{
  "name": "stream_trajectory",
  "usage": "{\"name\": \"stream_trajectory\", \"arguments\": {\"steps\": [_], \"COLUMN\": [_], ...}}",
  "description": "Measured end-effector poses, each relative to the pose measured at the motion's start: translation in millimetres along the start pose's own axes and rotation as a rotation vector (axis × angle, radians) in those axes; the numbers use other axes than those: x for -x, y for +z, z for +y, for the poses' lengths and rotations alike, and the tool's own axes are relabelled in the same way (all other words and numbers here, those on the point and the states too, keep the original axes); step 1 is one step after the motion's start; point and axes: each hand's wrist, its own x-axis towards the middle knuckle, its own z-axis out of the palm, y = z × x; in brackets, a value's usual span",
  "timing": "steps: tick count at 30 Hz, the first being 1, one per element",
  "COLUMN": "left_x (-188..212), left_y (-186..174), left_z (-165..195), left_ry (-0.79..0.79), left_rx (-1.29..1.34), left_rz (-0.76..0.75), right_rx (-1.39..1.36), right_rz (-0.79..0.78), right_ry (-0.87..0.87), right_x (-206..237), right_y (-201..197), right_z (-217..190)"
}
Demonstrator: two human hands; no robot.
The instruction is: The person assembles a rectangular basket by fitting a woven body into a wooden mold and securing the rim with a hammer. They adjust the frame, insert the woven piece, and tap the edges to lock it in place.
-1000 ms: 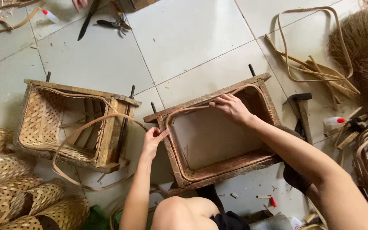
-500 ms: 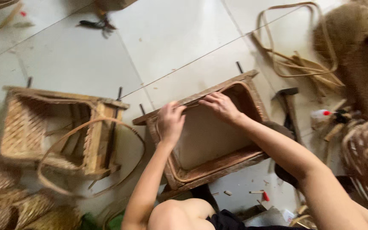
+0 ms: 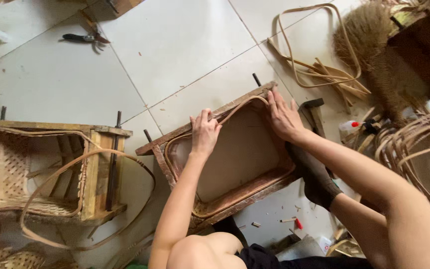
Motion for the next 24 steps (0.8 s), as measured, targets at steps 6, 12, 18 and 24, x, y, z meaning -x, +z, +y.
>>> {"name": "stream_trajectory", "arguments": {"steps": [6, 12, 18, 24], "left_x": [3.6, 8.7, 8.3, 10.5], "left_y": [-4.3, -0.7, 1.3, -2.1], "left_z": [-3.3, -10.7, -11.8, -14.1], "left_ry": [0.000, 0.050, 0.052, 0.079], "left_rx": [0.098, 0.149, 0.150, 0.138], "left_rz": [-0.040, -0.032, -0.051, -0.075], "right_rx": [0.362, 0.664, 0.648, 0.678], "right_rz": [-0.066, -0.021, 0.023, -0.033], "right_ry": [0.043, 0.139, 0.196, 0.240], "right_x": [-0.5, -2.4, -1.8, -3.8], "right_y": [18.8, 31.0, 39.3, 31.2], "right_z": [0.0, -6.7, -12.2, -19.8]}}
